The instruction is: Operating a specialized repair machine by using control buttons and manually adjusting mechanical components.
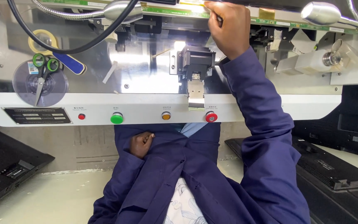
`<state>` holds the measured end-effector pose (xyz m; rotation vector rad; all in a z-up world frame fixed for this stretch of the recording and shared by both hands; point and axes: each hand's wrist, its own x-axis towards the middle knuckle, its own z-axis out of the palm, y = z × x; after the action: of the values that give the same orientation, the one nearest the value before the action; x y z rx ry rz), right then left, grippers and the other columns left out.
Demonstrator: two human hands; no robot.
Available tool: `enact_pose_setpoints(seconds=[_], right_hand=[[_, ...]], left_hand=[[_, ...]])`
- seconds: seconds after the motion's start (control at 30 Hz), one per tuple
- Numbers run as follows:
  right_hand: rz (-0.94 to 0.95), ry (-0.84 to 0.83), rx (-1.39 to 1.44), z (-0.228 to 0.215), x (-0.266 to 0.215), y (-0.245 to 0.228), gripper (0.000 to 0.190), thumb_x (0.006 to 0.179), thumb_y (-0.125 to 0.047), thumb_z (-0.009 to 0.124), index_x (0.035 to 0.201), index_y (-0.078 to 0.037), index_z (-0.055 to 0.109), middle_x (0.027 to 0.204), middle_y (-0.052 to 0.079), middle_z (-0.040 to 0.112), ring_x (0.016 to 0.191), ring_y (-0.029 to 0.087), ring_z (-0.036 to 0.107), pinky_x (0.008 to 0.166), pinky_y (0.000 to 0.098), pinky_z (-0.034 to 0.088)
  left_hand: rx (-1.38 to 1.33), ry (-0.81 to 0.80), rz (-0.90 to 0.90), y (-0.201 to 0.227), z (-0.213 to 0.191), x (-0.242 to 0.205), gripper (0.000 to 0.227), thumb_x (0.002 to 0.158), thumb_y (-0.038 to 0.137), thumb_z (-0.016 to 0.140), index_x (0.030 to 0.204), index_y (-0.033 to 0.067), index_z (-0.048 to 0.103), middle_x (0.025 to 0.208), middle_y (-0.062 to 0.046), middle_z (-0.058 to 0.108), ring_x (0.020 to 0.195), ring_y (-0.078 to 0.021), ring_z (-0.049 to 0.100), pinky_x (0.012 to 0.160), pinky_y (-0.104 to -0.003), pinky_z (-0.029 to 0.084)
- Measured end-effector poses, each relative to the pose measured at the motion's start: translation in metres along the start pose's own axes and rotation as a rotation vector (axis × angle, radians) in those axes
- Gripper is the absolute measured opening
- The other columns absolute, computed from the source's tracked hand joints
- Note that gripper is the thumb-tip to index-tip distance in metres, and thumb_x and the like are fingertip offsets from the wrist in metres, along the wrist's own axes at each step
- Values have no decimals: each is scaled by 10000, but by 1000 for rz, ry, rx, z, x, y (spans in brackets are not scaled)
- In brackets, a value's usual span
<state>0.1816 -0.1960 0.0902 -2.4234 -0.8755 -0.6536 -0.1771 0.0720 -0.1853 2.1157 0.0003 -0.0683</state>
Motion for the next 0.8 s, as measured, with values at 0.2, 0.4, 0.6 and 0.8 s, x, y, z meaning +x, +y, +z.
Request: enact_pose_setpoints(seconds=[0.2,0.4,0.6,0.8], right_hand=[[-22,-17,-65,-1,3,-2,233,868,8,598,1003,-40,782,719,47,685,589,205,578,508,332,385],[-35,16,-113,-10,-2,9,259,841,69,632,997,-44,807,666,26,605,556,169,514,497,300,344],[-39,-56,-191,-2,0,12,344,847,-4,603,1084,-120,822,511,15,392,468,204,386,446,348,249],[-59,-23,-240,5,-2,15,295,850,-12,617,1032,-128,817,596,1,519,516,184,459,463,339,274]], left_hand=[[-1,-12,-35,-1,0,0,207,925,241,631,796,115,735,609,24,635,531,-115,562,500,-321,408],[-2,-3,-9,-2,2,-1,233,928,246,629,767,95,704,607,2,641,516,-125,562,491,-325,410],[12,1,-15,-3,1,0,231,929,255,631,785,105,730,589,16,636,502,-103,543,475,-321,394],[-4,8,-9,-2,2,-1,248,927,238,643,726,105,696,527,31,543,477,-92,475,465,-325,364]])
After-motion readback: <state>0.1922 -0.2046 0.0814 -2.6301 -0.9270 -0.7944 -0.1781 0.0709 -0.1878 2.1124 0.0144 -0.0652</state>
